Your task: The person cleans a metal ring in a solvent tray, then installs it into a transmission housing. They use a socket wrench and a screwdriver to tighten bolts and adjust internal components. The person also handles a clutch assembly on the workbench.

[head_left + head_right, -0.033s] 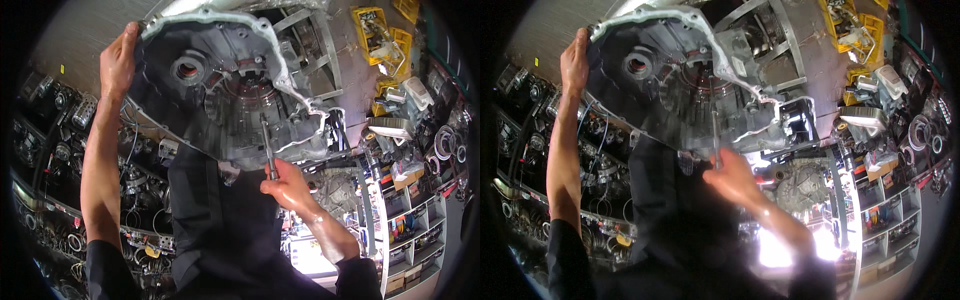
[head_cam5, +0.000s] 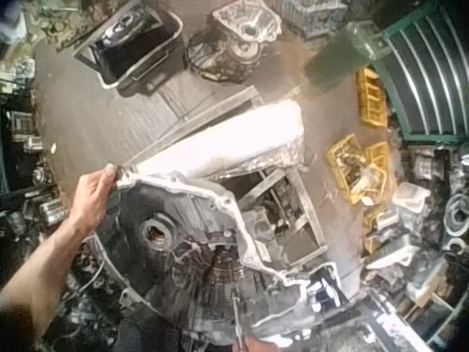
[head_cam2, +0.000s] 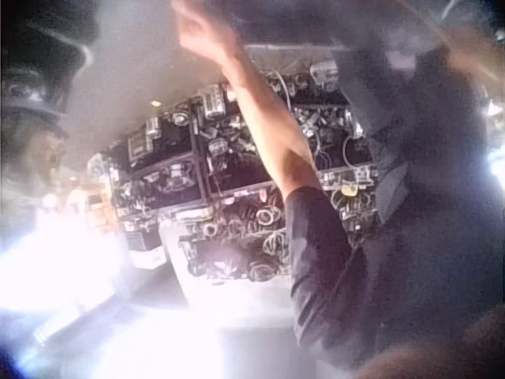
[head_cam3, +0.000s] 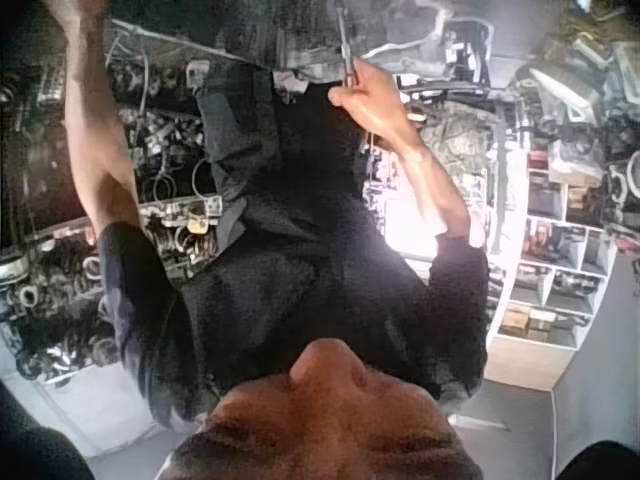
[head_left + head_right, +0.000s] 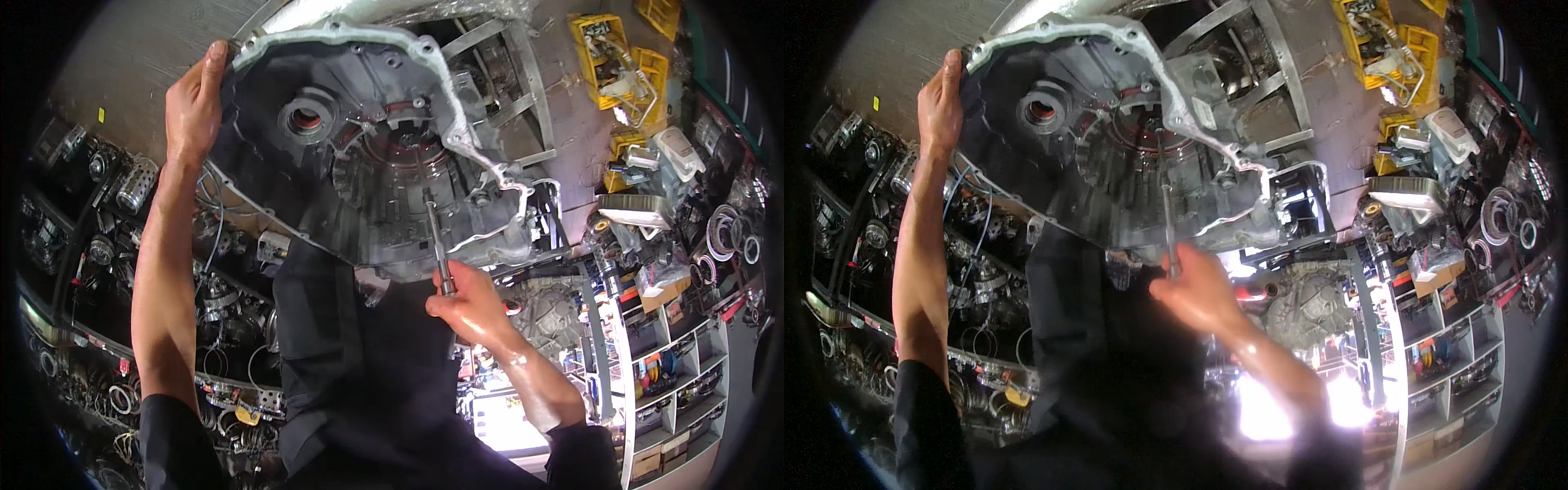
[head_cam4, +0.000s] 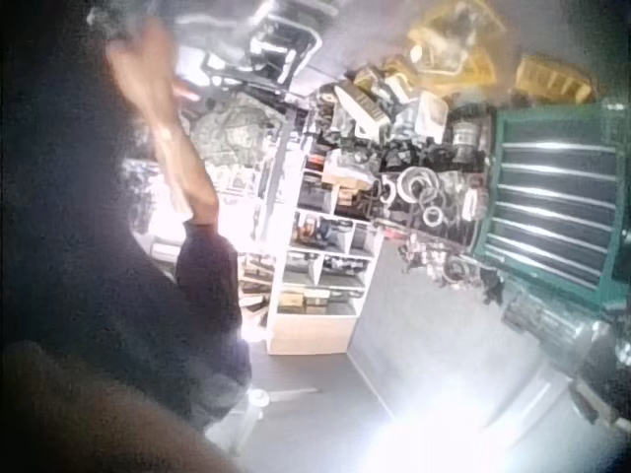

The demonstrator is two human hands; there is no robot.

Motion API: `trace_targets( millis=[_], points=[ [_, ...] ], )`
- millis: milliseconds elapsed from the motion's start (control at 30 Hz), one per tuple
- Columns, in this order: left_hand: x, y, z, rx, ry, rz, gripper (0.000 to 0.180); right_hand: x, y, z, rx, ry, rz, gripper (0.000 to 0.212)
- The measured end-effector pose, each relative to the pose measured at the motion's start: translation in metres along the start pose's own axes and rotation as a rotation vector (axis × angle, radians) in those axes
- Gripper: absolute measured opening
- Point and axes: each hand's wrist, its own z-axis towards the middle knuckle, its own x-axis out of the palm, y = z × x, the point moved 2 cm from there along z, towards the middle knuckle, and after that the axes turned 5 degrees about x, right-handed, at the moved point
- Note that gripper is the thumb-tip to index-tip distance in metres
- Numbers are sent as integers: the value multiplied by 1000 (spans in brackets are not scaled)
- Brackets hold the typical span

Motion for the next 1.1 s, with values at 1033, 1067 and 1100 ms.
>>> trace_targets(
  millis=[1033, 1067, 1100],
  points=[
    [225, -71, -198, -1115, 466, -1292, 29, 41, -1, -12, -129, -236, -576, 25],
    [224, -71, -198, -1115, 452, -1289, 29, 42, -1, -12, -139, -251, -593, 25],
    [223, -70, -197, -1119, 438, -1286, 28, 42, -1, -12, -137, -237, -580, 25]
  ],
)
